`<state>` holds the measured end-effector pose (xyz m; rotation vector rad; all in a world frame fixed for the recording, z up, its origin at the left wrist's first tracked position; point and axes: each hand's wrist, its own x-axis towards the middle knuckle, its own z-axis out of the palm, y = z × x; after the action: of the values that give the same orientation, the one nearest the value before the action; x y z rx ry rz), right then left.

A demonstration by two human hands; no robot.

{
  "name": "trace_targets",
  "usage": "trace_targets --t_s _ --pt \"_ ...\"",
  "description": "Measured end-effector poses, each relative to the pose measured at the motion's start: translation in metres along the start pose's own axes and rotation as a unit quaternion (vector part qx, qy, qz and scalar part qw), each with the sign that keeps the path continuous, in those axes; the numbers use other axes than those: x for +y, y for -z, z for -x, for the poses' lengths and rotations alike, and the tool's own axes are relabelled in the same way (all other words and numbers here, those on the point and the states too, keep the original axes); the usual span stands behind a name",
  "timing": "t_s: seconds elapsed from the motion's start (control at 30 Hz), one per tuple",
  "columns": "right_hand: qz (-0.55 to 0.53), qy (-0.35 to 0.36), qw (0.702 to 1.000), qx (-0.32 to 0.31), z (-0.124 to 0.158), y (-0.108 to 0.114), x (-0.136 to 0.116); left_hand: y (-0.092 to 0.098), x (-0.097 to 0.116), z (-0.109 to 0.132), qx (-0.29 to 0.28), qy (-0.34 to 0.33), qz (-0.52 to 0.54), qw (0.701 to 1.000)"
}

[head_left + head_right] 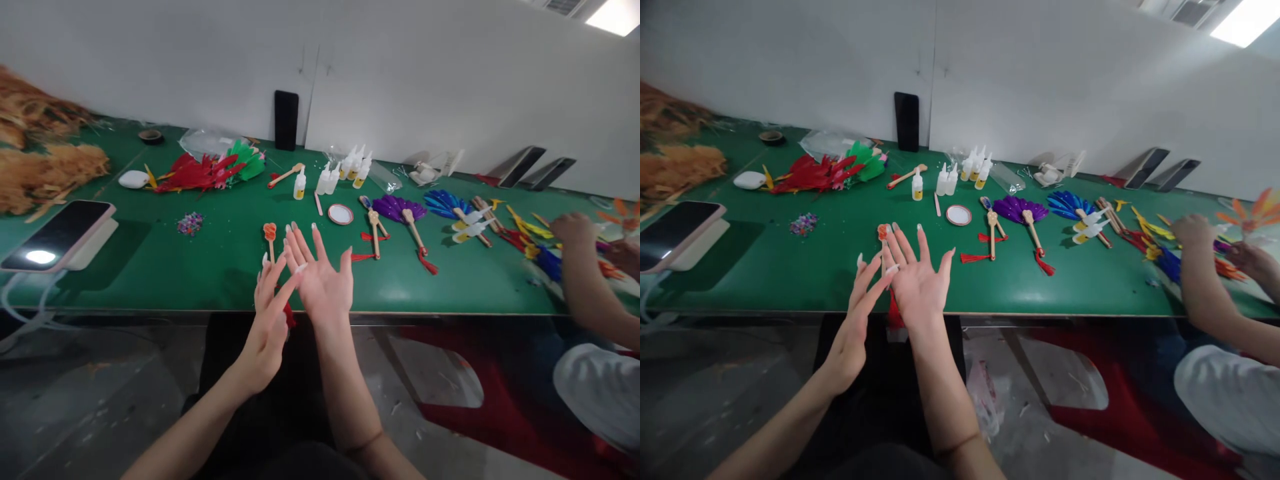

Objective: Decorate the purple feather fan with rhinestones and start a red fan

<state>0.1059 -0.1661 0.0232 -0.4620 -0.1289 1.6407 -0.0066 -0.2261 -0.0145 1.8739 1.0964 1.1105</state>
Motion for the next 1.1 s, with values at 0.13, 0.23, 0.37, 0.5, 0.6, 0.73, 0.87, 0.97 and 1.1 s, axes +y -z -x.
trace_targets --t_s 0.13,0.23,0.37,0.5,0.6,0.73,0.87,0.97,1.1 --pt "-0.003 -0.006 1.000 -0.007 0.002 0.002 0.007 -0.001 0.004 -0.011 -0.019 0.015 0.023 0.999" --pt "-0.003 -0.001 1.000 -0.020 0.004 0.004 0.012 -0.004 0.007 -0.016 -0.046 0.007 0.002 0.999" --pt "0.011 0.020 1.000 -0.022 0.006 0.004 0.011 -0.005 0.004 -0.017 -0.041 -0.028 -0.100 0.994" --pt "0.040 0.041 0.998 -0.003 0.005 0.003 0.009 -0.005 -0.002 -0.016 -0.027 -0.069 -0.181 0.981" --pt "0.045 0.048 0.998 -0.008 0.004 0.003 0.011 -0.006 -0.002 -0.016 -0.033 -0.079 -0.190 0.978" --pt "0.049 0.062 0.997 -0.017 0.002 0.006 0.010 -0.007 0.003 -0.010 -0.047 -0.094 -0.183 0.977" --pt "0.062 0.091 0.994 -0.002 0.001 0.005 0.009 -0.009 0.006 -0.002 -0.062 -0.094 -0.146 0.983" --pt "0.089 0.095 0.991 0.007 0.004 0.002 0.015 -0.012 0.008 -0.003 -0.072 -0.065 -0.127 0.987" --pt "0.146 0.083 0.986 0.005 0.002 0.007 0.017 -0.012 0.009 -0.006 -0.079 -0.060 -0.160 0.982"
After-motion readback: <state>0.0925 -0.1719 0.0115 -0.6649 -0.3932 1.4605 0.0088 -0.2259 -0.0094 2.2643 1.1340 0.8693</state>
